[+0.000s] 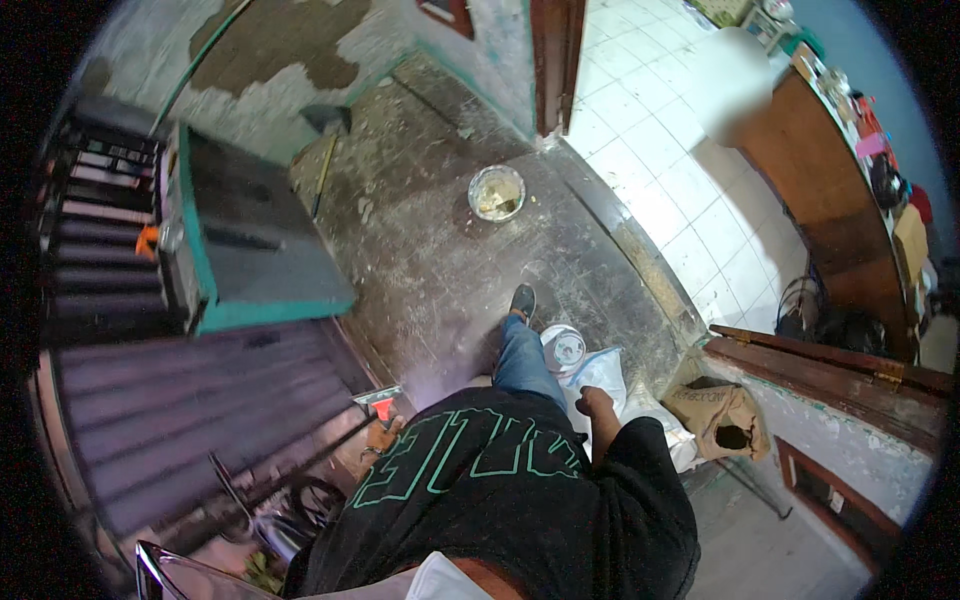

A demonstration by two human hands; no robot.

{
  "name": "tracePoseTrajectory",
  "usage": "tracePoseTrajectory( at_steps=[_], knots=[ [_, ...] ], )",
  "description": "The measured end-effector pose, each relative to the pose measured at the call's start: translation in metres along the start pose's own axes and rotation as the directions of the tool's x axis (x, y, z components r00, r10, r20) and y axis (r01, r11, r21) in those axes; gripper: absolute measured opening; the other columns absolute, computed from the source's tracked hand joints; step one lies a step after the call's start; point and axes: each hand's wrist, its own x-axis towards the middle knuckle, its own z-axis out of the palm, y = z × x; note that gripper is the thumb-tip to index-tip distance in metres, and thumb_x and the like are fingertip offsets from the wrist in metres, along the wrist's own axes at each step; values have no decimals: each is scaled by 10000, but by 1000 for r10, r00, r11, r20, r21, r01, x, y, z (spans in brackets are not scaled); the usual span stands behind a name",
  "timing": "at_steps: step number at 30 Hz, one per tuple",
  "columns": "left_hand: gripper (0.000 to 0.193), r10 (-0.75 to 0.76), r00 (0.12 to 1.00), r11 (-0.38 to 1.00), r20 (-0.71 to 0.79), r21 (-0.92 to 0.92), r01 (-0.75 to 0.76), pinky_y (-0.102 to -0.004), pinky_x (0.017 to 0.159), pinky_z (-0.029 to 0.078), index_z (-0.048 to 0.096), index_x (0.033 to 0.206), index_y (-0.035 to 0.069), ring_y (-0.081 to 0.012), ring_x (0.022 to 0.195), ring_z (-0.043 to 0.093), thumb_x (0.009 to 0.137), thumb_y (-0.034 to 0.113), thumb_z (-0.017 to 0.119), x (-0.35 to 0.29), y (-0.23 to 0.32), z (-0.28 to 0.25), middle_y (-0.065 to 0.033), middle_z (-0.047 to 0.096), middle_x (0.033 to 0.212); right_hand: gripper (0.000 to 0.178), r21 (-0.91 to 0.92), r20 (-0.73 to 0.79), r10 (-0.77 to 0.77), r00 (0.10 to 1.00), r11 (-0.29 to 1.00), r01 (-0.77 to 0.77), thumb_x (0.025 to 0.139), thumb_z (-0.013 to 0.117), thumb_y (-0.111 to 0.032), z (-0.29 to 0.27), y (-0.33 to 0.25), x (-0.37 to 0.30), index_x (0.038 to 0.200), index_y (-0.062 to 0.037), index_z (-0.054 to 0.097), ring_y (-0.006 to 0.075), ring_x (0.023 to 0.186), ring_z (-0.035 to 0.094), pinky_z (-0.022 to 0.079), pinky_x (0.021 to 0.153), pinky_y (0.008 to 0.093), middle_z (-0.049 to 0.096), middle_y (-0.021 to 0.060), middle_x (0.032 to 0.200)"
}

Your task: The person scrapes paint and plaster off a wall using a scraper and a crowbar.

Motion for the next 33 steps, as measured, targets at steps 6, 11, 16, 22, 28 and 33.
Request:
tracePoseTrajectory(
  at_steps=[6, 11, 16, 22, 28, 33],
  knots=[
    [514, 81, 974, 983, 211, 143, -113, -472, 727, 473, 638, 857, -43, -431, 872, 602, 757, 462, 640, 143, 68, -40, -296, 614, 847, 629, 246, -52, 117, 992, 964, -101, 715, 656, -342, -56, -32, 17, 1259, -68, 499, 325, 1030, 589, 471, 878, 387, 614, 197, 1099],
    [359, 186, 979, 952, 78, 231, -199, -471, 707, 471, 653, 862, 3, -418, 856, 605, 754, 344, 665, 235, 165, -67, -246, 630, 863, 990, 473, 44, 238, 970, 850, -230, 659, 755, -427, -68, -32, 24, 1391, 14, 254, 372, 1093, 547, 455, 901, 386, 551, 268, 1177],
    [240, 403, 881, 866, 248, 207, -455, -426, 721, 474, 663, 893, 38, -382, 880, 605, 763, 239, 637, 274, 219, -54, -216, 635, 900, 1130, 653, 16, 447, 895, 673, -348, 621, 780, -456, -94, -63, 33, 1414, 22, 132, 416, 1107, 517, 438, 913, 413, 518, 325, 1171],
    [258, 476, 673, 707, 566, 209, -676, -421, 674, 460, 663, 875, 43, -398, 830, 603, 795, 283, 613, 311, 245, -31, -232, 625, 837, 1082, 901, -22, 655, 755, 341, -270, 638, 771, -395, -73, -95, 43, 1412, 24, 141, 434, 1090, 519, 434, 918, 424, 516, 337, 1162],
    [251, 274, 624, 508, 732, 441, -740, -415, 797, 472, 663, 964, 61, -375, 931, 588, 741, 175, 645, 362, 283, -4, -186, 632, 984, 1028, 931, 130, 798, 589, 106, -350, 662, 739, -394, -9, -115, 74, 1408, 23, 167, 409, 1129, 500, 409, 953, 418, 485, 311, 1228],
    [266, 297, 620, 482, 726, 447, -754, -395, 804, 469, 629, 995, 33, -369, 942, 589, 769, 174, 620, 380, 290, 7, -204, 624, 977, 912, 929, 276, 774, 570, -64, -363, 704, 697, -360, 39, -124, 114, 1381, 39, 235, 407, 1132, 498, 406, 951, 422, 495, 299, 1224]
  ],
)
